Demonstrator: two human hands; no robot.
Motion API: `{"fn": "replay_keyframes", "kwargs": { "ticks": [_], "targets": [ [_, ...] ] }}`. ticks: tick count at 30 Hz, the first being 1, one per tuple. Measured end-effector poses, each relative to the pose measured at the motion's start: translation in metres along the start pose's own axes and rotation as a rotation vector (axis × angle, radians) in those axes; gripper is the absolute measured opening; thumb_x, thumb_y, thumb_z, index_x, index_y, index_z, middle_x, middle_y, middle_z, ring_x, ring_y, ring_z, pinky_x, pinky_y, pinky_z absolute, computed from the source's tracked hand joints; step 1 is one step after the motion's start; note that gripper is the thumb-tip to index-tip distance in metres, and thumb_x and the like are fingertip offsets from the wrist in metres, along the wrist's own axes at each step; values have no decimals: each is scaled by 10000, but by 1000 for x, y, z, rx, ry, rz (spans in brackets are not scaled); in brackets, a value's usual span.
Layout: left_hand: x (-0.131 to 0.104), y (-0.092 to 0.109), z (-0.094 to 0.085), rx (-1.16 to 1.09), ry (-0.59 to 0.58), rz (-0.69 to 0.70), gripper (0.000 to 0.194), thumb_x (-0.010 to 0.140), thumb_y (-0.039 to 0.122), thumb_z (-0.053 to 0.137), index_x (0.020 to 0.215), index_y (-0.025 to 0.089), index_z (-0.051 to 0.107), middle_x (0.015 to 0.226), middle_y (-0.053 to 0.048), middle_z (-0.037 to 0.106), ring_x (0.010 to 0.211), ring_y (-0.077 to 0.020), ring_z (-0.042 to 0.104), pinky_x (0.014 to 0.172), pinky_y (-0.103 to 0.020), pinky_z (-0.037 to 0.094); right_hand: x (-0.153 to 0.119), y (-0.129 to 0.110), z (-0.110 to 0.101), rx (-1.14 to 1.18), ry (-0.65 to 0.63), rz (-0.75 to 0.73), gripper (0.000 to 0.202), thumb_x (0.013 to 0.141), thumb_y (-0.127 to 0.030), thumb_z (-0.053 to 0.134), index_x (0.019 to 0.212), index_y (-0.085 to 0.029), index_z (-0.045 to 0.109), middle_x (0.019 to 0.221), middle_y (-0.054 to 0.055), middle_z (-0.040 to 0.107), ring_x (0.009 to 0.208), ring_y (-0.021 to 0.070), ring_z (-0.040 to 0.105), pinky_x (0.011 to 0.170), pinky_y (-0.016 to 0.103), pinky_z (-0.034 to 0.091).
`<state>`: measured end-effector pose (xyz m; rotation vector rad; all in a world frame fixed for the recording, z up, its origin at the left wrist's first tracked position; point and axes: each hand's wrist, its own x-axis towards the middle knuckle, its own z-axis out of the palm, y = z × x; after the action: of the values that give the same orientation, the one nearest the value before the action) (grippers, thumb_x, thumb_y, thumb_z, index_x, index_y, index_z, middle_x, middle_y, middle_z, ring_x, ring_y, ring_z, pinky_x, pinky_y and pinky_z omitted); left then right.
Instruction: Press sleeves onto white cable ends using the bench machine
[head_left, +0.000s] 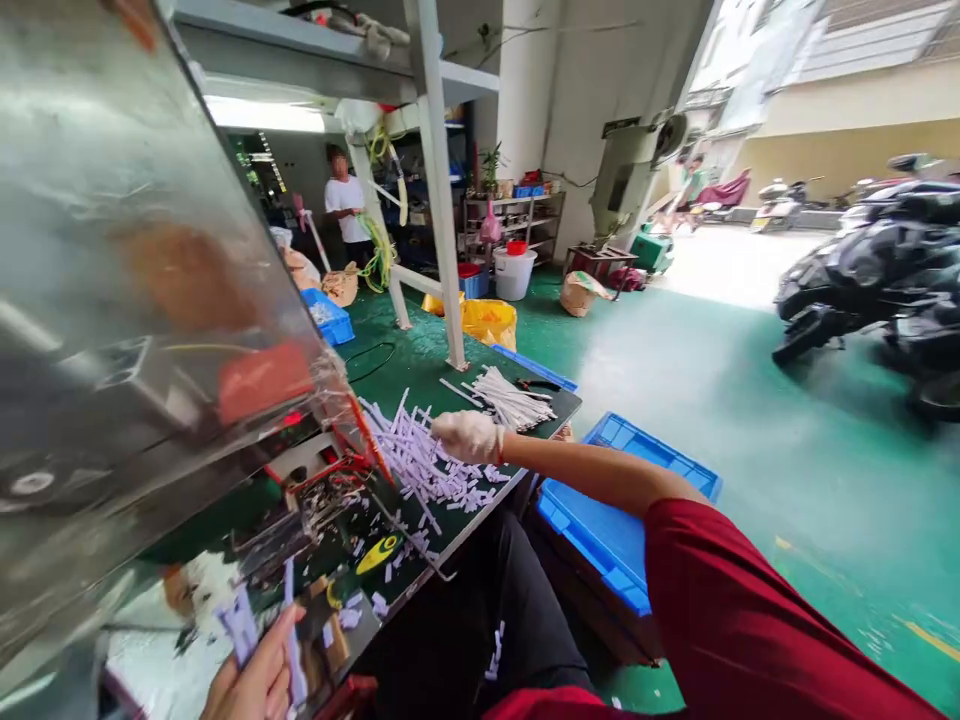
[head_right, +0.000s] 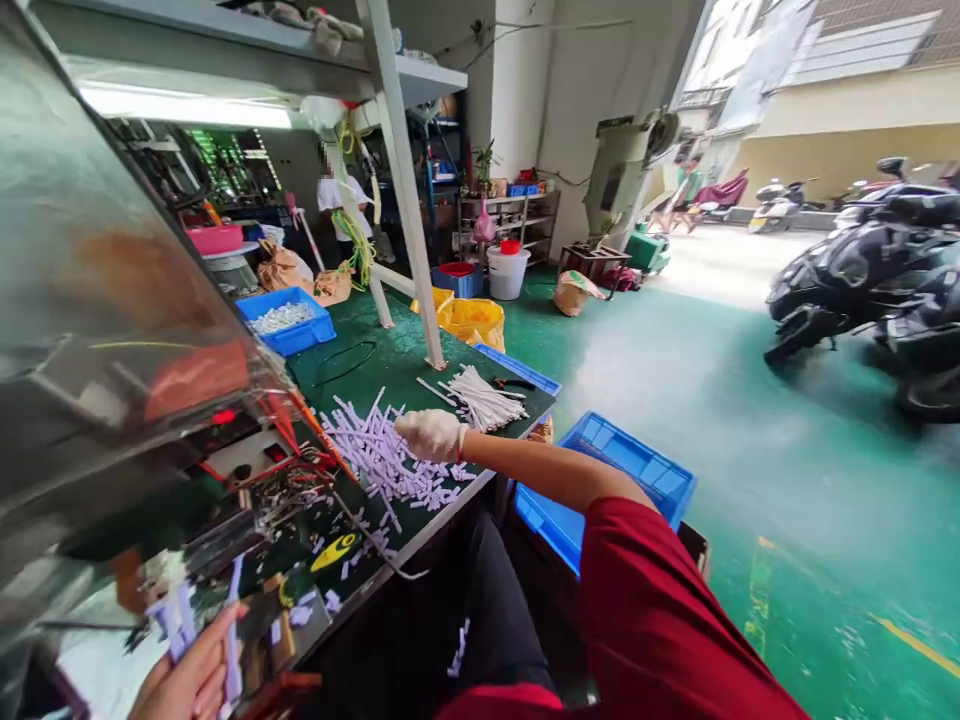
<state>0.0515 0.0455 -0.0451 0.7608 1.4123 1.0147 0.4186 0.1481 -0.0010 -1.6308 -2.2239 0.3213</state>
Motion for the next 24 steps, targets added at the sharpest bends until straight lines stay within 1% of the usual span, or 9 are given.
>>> {"fn": "replay_keyframes", "kwargs": {
  "ticks": [1,3,5,7,10,12,17,20,24],
  "targets": [
    [-4,2,1,-41,11,2,477,545,485,881,870,216,659,466,99,422,346,-73,382,337,-180,290,-6,-7,-2,22,35,-8,194,850,-172,525,980,-181,670,1003,89,697,875,209,621,758,311,416],
    [-12,6,1,-121,48,20,449,536,477,878,749,175,623,440,111,386,320,-26,291,316,-142,195,-19,-23,-5,125,149,-16,232,927,-257,472,1057,-188,652,1034,75,696,928,194,627,801,292,435],
    [-19,9,-3,-174,43,33,459,544,506,872,691,157,612,405,127,322,307,-5,226,310,-127,140,-33,-42,-4,294,164,91,255,944,-412,506,978,-203,648,861,30,697,756,160,628,686,260,448],
    [-25,11,-11,-226,47,57,474,563,528,868,643,158,583,395,127,311,300,2,217,309,-125,145,-45,-65,1,522,-34,179,317,935,-488,516,868,-192,608,647,-1,639,565,139,593,543,241,427],
    [-38,10,-24,-335,56,81,492,573,523,880,605,161,549,394,123,317,294,8,225,313,-124,162,-56,-112,18,896,-373,187,376,929,-536,518,778,-192,534,551,-25,581,413,106,513,403,214,357],
    [-47,7,-30,-397,69,94,485,581,507,888,603,157,553,394,122,314,297,11,228,318,-120,163,-54,-146,38,1082,-455,163,384,916,-540,537,751,-195,505,564,-27,586,364,79,456,350,196,309],
    [-57,-3,-43,-474,103,121,447,620,458,888,605,147,568,393,121,309,307,10,243,325,-120,176,-25,-198,95,1246,-367,257,352,859,-510,587,726,-201,485,579,-7,631,323,71,440,295,180,303],
    [-57,-10,-51,-508,137,99,444,618,434,892,612,148,552,417,116,338,317,10,266,327,-119,177,-12,-204,120,1244,-321,340,324,830,-480,615,719,-193,513,584,7,654,321,78,467,287,178,330],
    [-55,-20,-58,-490,172,86,441,641,446,879,642,146,556,460,96,409,333,10,284,330,-123,174,-5,-204,134,1263,-294,412,297,834,-458,611,733,-188,540,595,18,675,316,82,484,274,179,337]
  ]
}}
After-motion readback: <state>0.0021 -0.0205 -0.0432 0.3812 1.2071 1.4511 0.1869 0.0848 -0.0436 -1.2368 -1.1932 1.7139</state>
